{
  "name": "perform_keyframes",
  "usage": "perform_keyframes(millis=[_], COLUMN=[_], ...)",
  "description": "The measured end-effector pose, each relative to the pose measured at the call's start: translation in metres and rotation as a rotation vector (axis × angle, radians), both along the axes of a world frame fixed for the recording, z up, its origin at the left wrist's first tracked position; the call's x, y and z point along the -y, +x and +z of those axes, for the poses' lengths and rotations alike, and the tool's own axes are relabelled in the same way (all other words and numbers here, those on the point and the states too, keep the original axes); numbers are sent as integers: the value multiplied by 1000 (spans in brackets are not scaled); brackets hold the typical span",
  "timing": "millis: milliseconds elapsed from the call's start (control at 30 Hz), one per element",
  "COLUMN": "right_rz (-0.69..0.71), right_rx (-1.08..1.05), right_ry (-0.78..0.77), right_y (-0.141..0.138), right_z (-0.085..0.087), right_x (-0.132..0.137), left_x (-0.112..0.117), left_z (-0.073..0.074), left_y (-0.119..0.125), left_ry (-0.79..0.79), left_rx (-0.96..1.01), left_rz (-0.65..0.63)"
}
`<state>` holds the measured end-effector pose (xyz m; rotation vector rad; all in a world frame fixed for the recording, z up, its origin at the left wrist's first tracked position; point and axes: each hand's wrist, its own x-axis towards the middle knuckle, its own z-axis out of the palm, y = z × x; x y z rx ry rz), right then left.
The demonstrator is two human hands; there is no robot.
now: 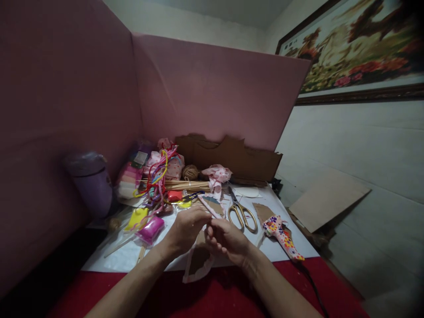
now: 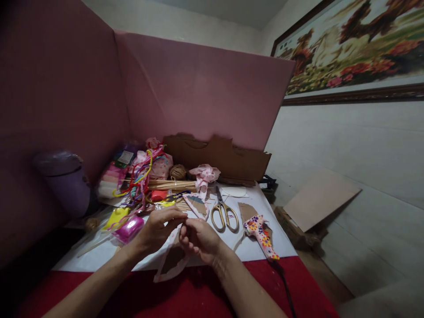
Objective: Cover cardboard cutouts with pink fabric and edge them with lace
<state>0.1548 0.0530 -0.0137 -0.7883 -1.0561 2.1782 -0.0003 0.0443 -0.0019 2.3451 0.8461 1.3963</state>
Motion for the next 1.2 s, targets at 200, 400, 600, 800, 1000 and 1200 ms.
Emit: perform_keyframes(millis=[200,400,600,800,1000,1200], right_rz=[105,59,115,120,121,147], right_rx=[-131,-155,-200,-152,-163,-152], right_ry=[-101,-110,-93,-114,-74,-71], right_y=[2,0,0,1,2,3], right_z=[0,1,0,-1,1,1], right_x=[0,2,2,1,4,3], left_x=[-1,0,-2,-1,0,0], left_z=[-2,0,-3,0,1,0], left_y=[-2,0,-2,-1,-1,-2], left_ry=[-132,-135,-327,-289,-475,-504], left_rx=[57,79,143,137,252,285], left_rz=[43,49,-18,-6,-50,-98])
